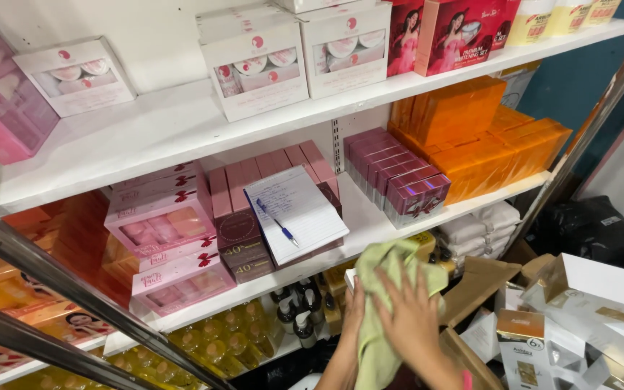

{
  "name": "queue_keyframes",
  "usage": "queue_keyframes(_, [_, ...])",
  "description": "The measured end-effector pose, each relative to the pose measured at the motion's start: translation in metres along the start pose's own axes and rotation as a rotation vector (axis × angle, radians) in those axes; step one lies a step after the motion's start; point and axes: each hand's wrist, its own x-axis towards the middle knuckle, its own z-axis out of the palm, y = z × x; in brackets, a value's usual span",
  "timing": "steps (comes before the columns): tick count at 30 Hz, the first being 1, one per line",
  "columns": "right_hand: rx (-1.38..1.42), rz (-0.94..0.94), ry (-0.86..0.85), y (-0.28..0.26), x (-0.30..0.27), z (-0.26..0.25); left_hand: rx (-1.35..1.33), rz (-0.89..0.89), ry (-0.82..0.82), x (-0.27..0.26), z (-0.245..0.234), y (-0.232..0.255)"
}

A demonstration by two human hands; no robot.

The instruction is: Wiping down boxed beauty products with a cloth and recording inventory on a notepad.

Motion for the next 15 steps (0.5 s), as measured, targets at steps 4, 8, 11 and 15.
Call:
queue_keyframes(4, [0.008, -0.072, -0.068, -0.014, -0.011, -0.016, -0.01, 0.098, -0.014, 0.022, 0.001, 0.002])
queue_keyframes(8, [0.087, -0.007, 0.04, -0.002, 0.037, -0.055, -0.157, 0.3, -0.077, -0.004, 0.014, 0.038])
queue_keyframes(11, [0.482, 0.13, 0.035, 0.027, 0.087, -0.079, -0.265, 0.32, -0.111, -0.064, 0.037, 0.119])
queue_keyframes(15, [1.125, 0.202, -0.047, 0.031, 0.143, -0.123, -0.081, 0.532, -0.04, -0.05, 0.035, 0.178])
